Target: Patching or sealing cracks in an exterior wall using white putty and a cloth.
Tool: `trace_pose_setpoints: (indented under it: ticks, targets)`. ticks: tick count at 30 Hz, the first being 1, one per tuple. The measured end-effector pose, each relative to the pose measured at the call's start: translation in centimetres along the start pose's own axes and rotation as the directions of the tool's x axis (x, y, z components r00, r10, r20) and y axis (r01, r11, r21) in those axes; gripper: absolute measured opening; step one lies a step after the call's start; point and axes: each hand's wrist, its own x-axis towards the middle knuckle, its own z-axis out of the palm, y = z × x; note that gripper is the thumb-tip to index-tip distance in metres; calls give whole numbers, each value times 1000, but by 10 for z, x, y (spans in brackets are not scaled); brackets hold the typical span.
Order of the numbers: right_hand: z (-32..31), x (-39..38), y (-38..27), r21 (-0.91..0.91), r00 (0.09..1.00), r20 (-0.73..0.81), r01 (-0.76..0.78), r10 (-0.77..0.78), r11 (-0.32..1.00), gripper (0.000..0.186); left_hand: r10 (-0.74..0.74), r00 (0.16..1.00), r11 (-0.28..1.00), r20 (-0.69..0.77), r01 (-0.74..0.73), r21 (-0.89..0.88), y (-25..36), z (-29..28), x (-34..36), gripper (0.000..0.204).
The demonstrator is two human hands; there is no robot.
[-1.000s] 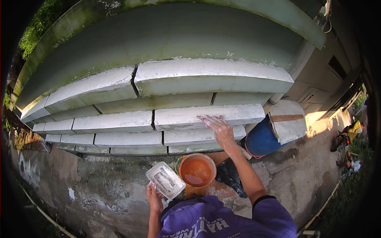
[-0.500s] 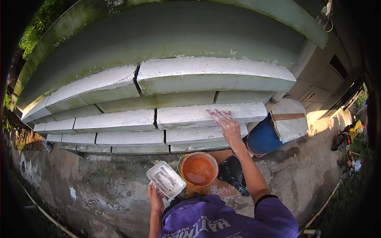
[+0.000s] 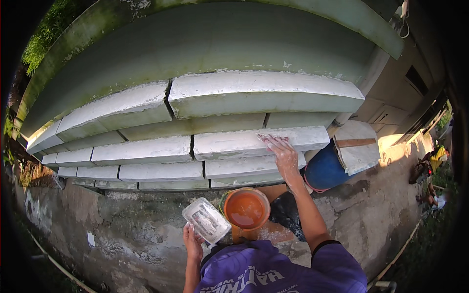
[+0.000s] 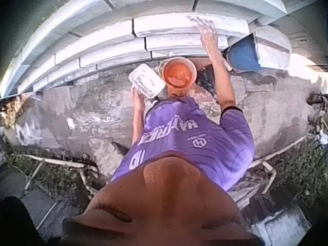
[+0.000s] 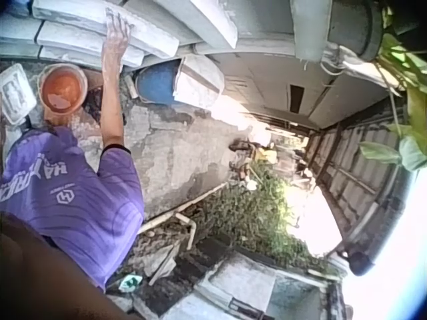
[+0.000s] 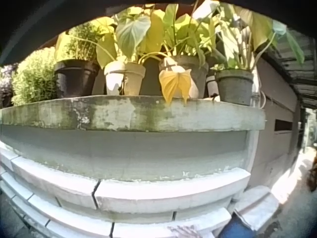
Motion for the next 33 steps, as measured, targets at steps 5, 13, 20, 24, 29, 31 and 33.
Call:
trace_pose_setpoints:
  ticks: [5,13,20,24,29,31,33]
  targets:
    - [11,-14,68,-102,1000,24,1,2,995,48,-10,999,1000,42,10,7,-2,-7,4,26]
    - [-48,-15,57,135,999,32,-22,18,991,50,20,997,1000,74,-22,16,2,-6,3,25]
    - [-4,-36,89,-123,995,84,-44,54,991,51,5,998,1000,55,-7,28,13,18,-2,27]
    - [-59,-41,49,102,951,300,-107,72,989,44,26,1000,1000,13,-26,-4,6,12,2,26]
    - [-62,-21,98,-16,994,-56,-91,90,996,43,2,999,999,34,-3,32,5,16,0,27]
    - [-39,-31,131,-87,994,-10,-105,105,991,44,-5,999,999,50,3,38,4,21,0,27]
    - [-15,-45,143,-209,996,10,-88,92,974,47,-24,998,998,51,21,63,4,21,1,28]
